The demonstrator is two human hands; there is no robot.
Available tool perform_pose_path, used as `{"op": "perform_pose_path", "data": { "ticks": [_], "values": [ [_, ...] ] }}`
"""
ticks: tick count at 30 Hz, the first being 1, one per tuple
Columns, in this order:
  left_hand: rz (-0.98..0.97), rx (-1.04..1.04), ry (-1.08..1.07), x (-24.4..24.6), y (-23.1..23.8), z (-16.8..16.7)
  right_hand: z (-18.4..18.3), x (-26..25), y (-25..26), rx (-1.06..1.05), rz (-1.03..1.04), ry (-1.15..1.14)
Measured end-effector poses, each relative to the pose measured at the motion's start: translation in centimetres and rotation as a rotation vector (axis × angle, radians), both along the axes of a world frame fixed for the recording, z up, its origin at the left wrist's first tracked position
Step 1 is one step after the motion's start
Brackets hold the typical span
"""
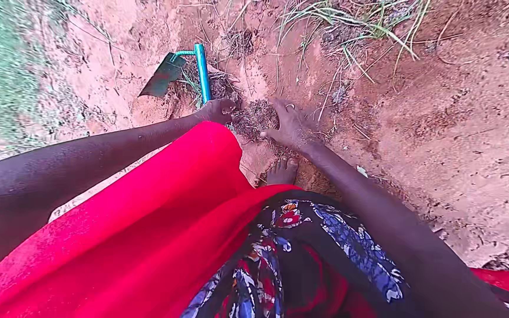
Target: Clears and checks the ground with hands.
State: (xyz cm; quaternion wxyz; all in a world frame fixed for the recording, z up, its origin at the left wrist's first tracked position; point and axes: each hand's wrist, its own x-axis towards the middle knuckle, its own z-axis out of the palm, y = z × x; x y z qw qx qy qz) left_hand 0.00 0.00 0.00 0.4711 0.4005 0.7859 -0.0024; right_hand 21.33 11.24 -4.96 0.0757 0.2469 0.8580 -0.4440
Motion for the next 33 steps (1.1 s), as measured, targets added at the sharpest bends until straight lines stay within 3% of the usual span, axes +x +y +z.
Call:
{"op": "perform_pose_path", "data": {
  "ticks": [5,9,12,16,20,22,24,28,31,33],
  "values": [
    [0.071,0.065,0.025,-0.9,-0.6,-1.5,0.1,-6.9,-3.4,0.168,0.301,-0.241],
    [0.020,0.095,0.035,-1.5,0.7,-2.1,0.7,-7.6,-2.8,0.121,0.296,-0.266],
    [0.101,0.137,0.025,-1.6,1.2,-2.4,0.3,-6.2,-2.4,0.130,0.284,-0.189],
    [0.156,0.231,0.011,-1.8,1.5,-2.3,-0.4,-3.3,-2.3,0.022,0.099,-0.020],
    [0.227,0.348,-0.028,-0.7,2.3,-1.7,-0.1,1.0,-0.8,-0.309,-0.378,0.215],
    [0.251,0.434,-0.049,-0.3,2.9,-1.3,1.3,2.9,1.4,-0.318,-0.573,0.307],
    [0.231,0.480,-0.068,0.4,3.8,-0.9,3.2,5.1,4.3,-0.166,-0.729,0.376],
    [0.177,0.434,-0.130,2.1,6.2,0.2,8.4,12.0,10.4,0.413,-0.971,0.440],
    [0.144,0.399,-0.176,3.5,7.6,0.1,10.7,17.8,14.4,0.801,-1.083,0.116],
    [0.112,0.367,-0.194,4.6,8.4,0.2,9.7,20.6,16.5,0.838,-1.111,-0.204]
  ]
}}
